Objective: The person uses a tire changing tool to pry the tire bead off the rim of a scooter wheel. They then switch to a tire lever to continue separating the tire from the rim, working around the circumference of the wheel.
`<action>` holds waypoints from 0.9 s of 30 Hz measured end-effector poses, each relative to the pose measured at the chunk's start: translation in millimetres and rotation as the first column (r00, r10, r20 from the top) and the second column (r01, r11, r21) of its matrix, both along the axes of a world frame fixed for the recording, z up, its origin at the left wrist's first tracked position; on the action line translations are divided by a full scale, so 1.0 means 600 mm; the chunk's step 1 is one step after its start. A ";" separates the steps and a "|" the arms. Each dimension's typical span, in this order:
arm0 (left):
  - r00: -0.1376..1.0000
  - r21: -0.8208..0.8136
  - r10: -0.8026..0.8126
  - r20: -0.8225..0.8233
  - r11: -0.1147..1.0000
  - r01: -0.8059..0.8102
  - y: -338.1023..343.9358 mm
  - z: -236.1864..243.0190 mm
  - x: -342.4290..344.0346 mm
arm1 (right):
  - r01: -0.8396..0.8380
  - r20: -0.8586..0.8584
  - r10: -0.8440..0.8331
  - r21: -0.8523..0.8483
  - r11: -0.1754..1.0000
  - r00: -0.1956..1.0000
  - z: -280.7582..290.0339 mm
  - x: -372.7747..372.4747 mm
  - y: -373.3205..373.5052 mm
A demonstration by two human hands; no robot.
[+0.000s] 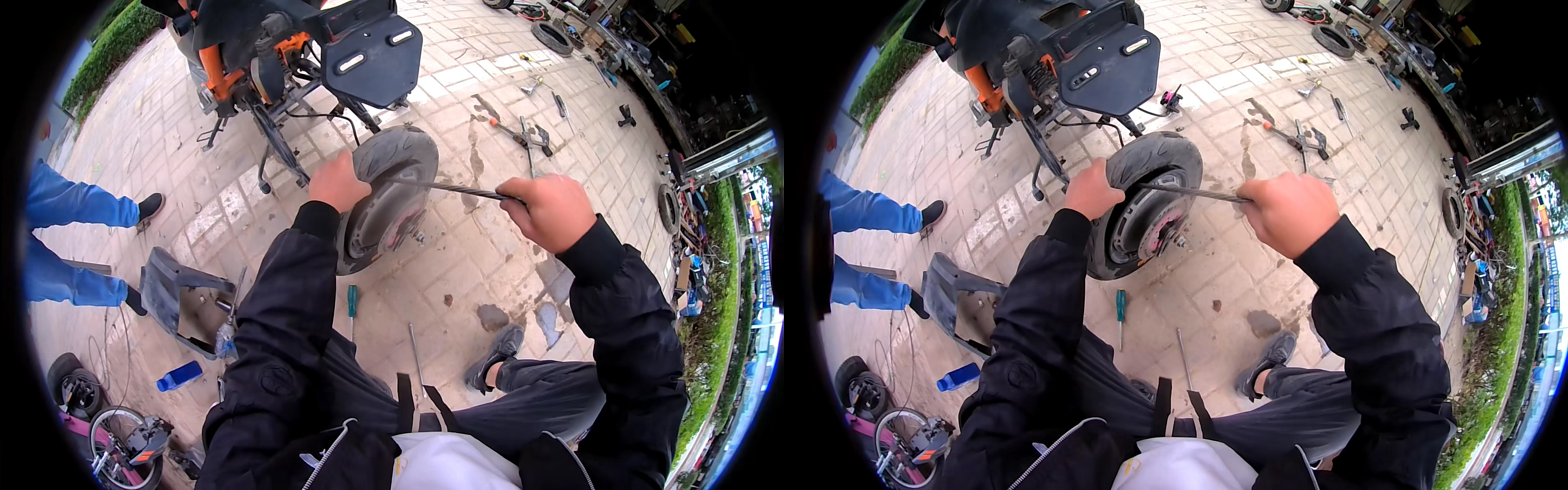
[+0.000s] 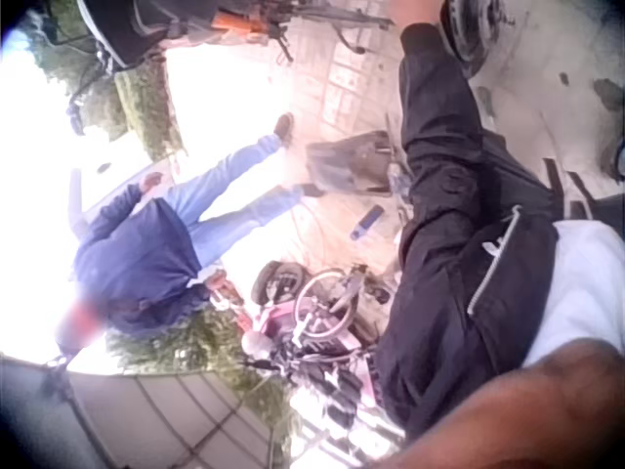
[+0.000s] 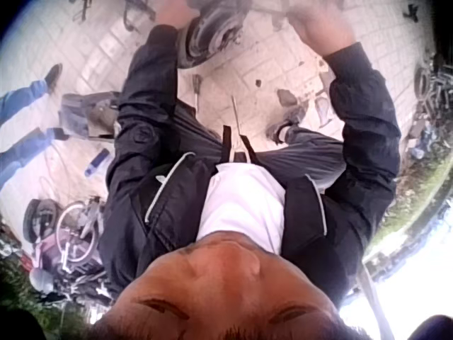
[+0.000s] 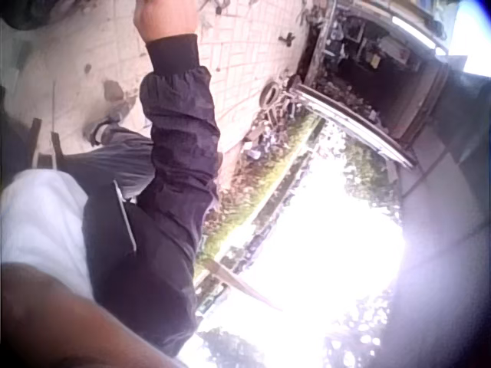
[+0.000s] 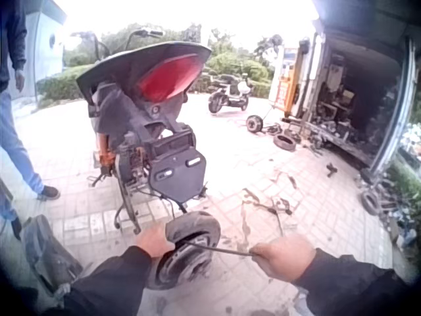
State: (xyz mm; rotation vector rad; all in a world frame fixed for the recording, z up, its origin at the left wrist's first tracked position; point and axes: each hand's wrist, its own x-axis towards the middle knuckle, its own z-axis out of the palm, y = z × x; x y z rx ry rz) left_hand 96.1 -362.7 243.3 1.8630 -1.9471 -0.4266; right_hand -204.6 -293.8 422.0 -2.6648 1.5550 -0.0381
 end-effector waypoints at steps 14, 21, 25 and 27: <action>1.000 0.083 0.000 0.002 0.997 0.000 -0.003 0.007 -0.001 | 0.184 0.032 -0.209 0.354 0.917 0.977 -0.124 -0.013 0.081; 0.998 0.071 -0.005 -0.056 0.997 0.009 0.054 0.013 0.030 | 0.218 0.145 -0.306 0.436 0.873 0.941 -0.160 -0.033 0.076; 0.986 0.159 0.078 -0.150 0.986 -0.054 0.163 -0.063 0.124 | 0.203 0.189 -0.322 0.469 0.860 0.928 -0.154 -0.031 0.072; 0.947 0.328 0.215 -0.239 0.936 -0.130 0.223 -0.107 0.134 | 0.180 0.208 -0.331 0.524 0.832 0.921 -0.151 -0.028 0.068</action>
